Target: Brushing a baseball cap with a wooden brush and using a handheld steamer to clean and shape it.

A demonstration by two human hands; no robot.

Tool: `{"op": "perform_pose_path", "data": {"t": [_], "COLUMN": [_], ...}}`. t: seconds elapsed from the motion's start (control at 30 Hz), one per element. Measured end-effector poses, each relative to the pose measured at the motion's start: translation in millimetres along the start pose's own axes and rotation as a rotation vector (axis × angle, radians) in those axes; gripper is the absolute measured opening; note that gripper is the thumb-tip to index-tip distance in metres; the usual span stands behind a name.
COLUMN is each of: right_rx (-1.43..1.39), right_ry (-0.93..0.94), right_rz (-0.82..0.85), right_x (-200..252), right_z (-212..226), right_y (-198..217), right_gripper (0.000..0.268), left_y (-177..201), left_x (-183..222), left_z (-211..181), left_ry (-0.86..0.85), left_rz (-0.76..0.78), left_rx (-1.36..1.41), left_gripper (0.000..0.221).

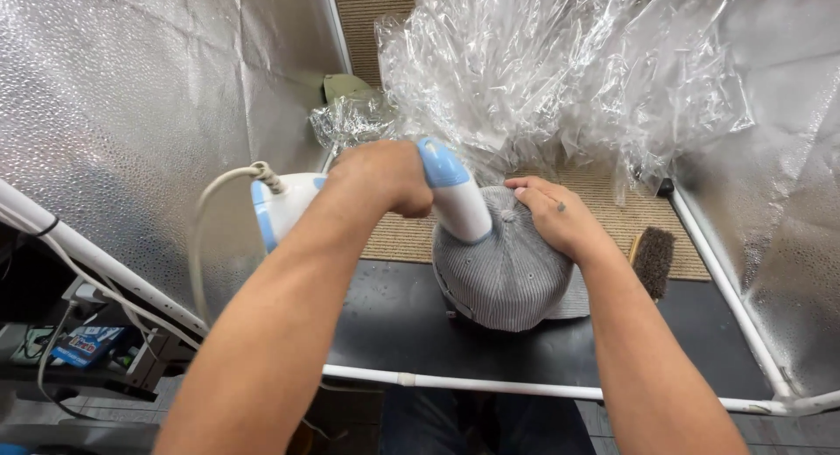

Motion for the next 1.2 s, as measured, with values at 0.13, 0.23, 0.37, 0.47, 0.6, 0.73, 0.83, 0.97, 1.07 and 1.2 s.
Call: {"op": "perform_pose_path", "data": {"t": [0.13,0.23,0.37,0.47,0.6,0.73,0.83,0.97,1.07,1.2], "right_rx": [0.016,0.049,0.016,-0.006,-0.008,0.03,0.064,0.039,0.022,0.037], "right_ry": [-0.016,-0.034,-0.043,-0.054,-0.051,-0.071,-0.034,-0.044,-0.032,-0.056], "right_rz": [0.005,-0.018,-0.049,-0.051,-0.07,-0.091,-0.076,-0.073,-0.059,-0.053], "right_x": [1.7,-0.4,-5.2,-4.4,-6.3,-14.6,-10.1,-8.9,-12.9,-10.4], "right_z": [2.9,-9.8,-19.5,-18.9,-24.6,-30.5,-25.9,-28.0,-32.1,-29.4], "right_y": [-0.3,-2.8,-4.6,-4.9,-5.7,-7.7,-8.5,-6.4,-9.8,-8.0], "right_gripper": [0.05,0.05,0.051,0.051,0.053,0.051,0.053,0.054,0.054,0.053], "left_y": [-7.7,-4.2,12.1,20.3,36.9,37.6,32.8,18.7,9.6,11.8], "left_x": [-25.8,-25.3,-6.2,-5.8,-18.2,-38.3,-34.0,-41.0,-33.8,-16.5], "left_z": [-5.4,-8.2,-8.8,-17.2,-42.8,-58.1,-48.7,-19.6,7.1,17.3], "left_ry": [0.009,-0.001,0.007,0.048,0.072,0.079,0.056,0.084,0.072,0.046], "left_rz": [-0.033,-0.023,0.085,0.106,0.176,0.218,0.252,0.212,0.203,0.168], "left_rx": [0.082,0.107,0.008,-0.012,-0.042,-0.075,-0.107,-0.088,-0.121,-0.072], "left_gripper": [0.068,0.06,0.056,0.054,0.056,0.054,0.057,0.047,0.042,0.044]}}
Point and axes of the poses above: each hand's wrist, its own x-axis away from the middle knuckle, its own y-axis out of the back of the hand, z = x × y, the point moved 1 cm from there along -x, towards the middle knuckle, and after that the axes turned 11 degrees about y, right-handed, at the moved point
